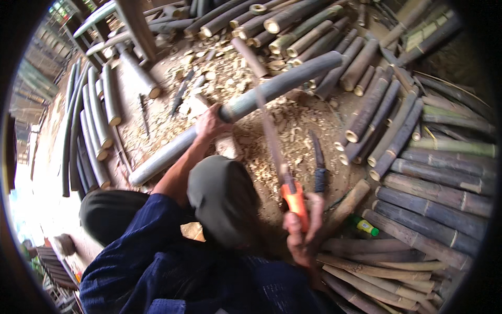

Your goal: The person saws a section of bamboo from a pole and then uses a knife to trim and carve the edge of the piece.

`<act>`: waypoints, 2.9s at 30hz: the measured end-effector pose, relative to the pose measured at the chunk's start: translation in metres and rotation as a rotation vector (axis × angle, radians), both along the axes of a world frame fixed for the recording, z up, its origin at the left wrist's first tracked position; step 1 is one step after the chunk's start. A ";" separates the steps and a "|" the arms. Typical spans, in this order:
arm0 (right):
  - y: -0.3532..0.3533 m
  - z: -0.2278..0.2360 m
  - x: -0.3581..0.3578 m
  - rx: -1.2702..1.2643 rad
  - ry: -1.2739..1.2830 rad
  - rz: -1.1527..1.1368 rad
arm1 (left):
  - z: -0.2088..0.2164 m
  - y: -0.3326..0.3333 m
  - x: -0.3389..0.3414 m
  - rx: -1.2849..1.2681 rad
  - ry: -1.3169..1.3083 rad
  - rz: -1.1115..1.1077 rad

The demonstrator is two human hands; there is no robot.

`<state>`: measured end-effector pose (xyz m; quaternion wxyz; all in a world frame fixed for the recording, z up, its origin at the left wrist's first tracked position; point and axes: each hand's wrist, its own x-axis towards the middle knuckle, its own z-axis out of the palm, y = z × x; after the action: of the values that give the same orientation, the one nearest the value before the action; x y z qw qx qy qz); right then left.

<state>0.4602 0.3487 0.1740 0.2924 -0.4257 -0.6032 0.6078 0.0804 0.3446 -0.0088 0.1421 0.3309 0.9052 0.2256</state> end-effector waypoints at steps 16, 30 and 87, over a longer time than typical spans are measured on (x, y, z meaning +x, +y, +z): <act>0.002 -0.029 -0.056 0.327 -0.044 0.282 | -0.022 -0.023 -0.012 0.156 -0.078 -0.094; 0.015 -0.046 -0.054 0.344 -0.083 0.366 | -0.016 -0.016 -0.004 0.020 -0.049 0.075; 0.020 -0.079 -0.068 0.456 -0.187 0.478 | -0.017 -0.023 -0.025 -0.101 0.037 -0.110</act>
<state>0.3924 0.3688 0.0945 0.1728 -0.2497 -0.8305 0.4670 0.0554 0.3212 -0.0258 0.1541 0.3769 0.8983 0.1653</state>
